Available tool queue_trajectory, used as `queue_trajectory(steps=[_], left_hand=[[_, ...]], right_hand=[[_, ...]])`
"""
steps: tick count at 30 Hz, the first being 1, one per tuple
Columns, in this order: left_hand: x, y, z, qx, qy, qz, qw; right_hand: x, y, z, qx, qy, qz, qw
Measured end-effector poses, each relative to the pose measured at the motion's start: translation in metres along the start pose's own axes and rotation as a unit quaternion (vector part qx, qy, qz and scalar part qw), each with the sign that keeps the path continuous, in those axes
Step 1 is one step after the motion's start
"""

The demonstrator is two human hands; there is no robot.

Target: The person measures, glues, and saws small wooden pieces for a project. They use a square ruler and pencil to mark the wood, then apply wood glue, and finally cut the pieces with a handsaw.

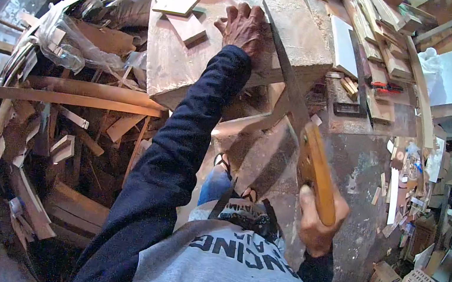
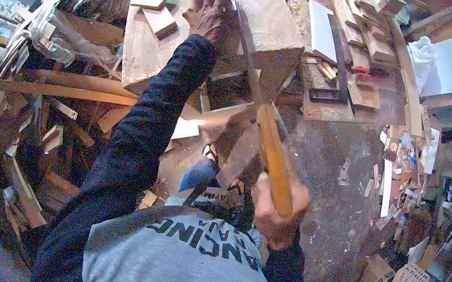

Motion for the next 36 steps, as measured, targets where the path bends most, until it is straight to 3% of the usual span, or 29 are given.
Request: queue_trajectory(steps=[2, 3, 4, 6, 7, 10, 11, 12, 15, 16, 20, 23, 25, 27, 30, 36], left_hand=[[-0.004, -0.002, 0.003, -0.006, 0.0, -0.005, 1.0], [-0.004, -0.003, 0.003, -0.01, 0.0, -0.01, 1.0], [0.005, 0.015, -0.021, -0.056, -0.083, -0.071, 0.992], [0.004, 0.0, 0.004, -0.018, -0.04, -0.026, 0.999], [-0.003, -0.004, 0.008, 0.0, -0.008, -0.003, 1.0], [-0.006, -0.002, 0.007, 0.0, -0.054, 0.002, 0.999], [-0.006, -0.001, 0.006, 0.004, -0.058, -0.001, 0.998], [-0.003, 0.0, 0.003, 0.034, -0.042, 0.001, 0.999], [-0.006, -0.008, 0.017, 0.002, -0.121, -0.067, 0.99], [-0.003, -0.003, 0.005, 0.021, -0.02, -0.013, 0.999], [-0.002, -0.004, 0.009, 0.024, -0.011, 0.007, 1.0], [-0.004, 0.0, -0.004, 0.034, -0.009, 0.016, 0.999], [0.002, 0.0, 0.0, 0.031, -0.01, 0.025, 0.999], [0.001, -0.003, -0.002, 0.021, -0.016, 0.021, 0.999], [0.0, -0.001, 0.001, 0.032, -0.031, 0.013, 0.999], [0.001, 0.003, -0.001, 0.028, -0.012, 0.003, 1.0]], right_hand=[[0.042, -0.002, -0.021, -0.062, -0.004, 0.163, 0.985], [0.072, -0.009, -0.036, -0.05, 0.003, 0.135, 0.99], [0.085, -0.011, -0.042, -0.037, 0.004, 0.13, 0.991], [0.101, -0.015, -0.049, -0.014, -0.006, 0.139, 0.99], [0.095, -0.019, -0.049, -0.02, -0.013, 0.15, 0.988], [0.051, -0.01, -0.034, -0.025, -0.001, 0.12, 0.992], [0.028, -0.015, -0.021, -0.04, 0.03, 0.007, 0.999], [0.013, -0.006, -0.008, -0.017, -0.02, 0.052, 0.998], [-0.001, 0.005, 0.003, -0.013, -0.02, 0.002, 1.0], [0.016, -0.003, -0.004, -0.03, -0.032, 0.106, 0.993], [0.105, -0.024, -0.048, -0.025, -0.025, 0.188, 0.981], [0.091, -0.018, -0.045, 0.002, -0.059, 0.229, 0.972], [0.052, -0.019, -0.033, -0.062, -0.008, 0.152, 0.986], [0.004, -0.015, -0.003, -0.015, -0.03, 0.04, 0.999], [-0.01, -0.007, 0.01, -0.045, -0.036, 0.072, 0.996], [0.106, -0.016, -0.045, 0.011, -0.034, 0.191, 0.981]])
Point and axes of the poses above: each hand's wrist, its own x-axis towards the middle knuckle, its own z-axis out of the back of the hand, y = z × x, the point moved 7 cm from there along x, towards the middle knuckle, and after that the axes turned 13 degrees about z, right-handed, at the moved point
